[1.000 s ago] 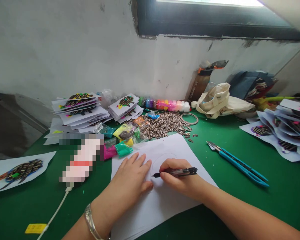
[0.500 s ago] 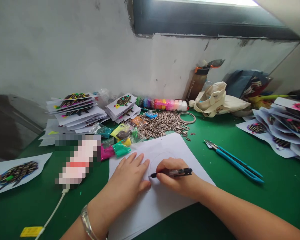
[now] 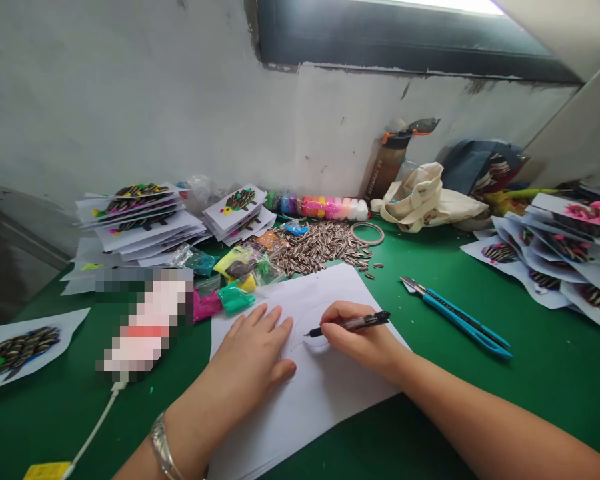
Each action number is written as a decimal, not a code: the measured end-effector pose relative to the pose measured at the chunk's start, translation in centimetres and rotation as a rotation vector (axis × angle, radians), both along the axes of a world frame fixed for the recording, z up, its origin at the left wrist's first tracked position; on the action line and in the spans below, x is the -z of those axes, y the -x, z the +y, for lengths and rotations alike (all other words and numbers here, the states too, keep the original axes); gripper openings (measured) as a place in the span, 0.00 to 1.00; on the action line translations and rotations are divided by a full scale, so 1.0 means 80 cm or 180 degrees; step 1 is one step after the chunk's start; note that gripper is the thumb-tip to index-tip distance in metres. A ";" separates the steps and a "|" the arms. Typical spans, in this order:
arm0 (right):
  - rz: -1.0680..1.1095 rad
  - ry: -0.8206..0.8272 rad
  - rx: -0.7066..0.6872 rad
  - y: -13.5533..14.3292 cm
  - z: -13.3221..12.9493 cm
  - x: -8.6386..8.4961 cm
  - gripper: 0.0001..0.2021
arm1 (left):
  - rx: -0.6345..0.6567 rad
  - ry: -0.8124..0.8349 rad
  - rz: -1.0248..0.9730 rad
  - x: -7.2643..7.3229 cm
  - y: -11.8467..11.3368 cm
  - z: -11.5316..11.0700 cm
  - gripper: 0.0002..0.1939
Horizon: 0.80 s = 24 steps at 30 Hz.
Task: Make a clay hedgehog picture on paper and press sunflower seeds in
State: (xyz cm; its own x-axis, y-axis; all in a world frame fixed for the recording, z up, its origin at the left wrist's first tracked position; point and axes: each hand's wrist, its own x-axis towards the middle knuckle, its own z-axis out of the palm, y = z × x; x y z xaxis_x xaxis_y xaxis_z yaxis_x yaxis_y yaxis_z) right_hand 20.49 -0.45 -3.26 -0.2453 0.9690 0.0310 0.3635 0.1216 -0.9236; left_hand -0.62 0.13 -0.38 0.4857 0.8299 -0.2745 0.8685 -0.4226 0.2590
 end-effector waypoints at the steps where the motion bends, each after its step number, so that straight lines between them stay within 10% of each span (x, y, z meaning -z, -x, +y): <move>1: 0.0014 0.0000 -0.0001 0.001 -0.001 0.000 0.06 | 0.0005 0.0016 0.0030 0.000 0.000 0.000 0.29; 24: -0.0063 -0.0123 -0.0093 0.013 -0.001 -0.001 0.06 | 0.0074 0.0046 0.0199 -0.004 -0.001 0.000 0.30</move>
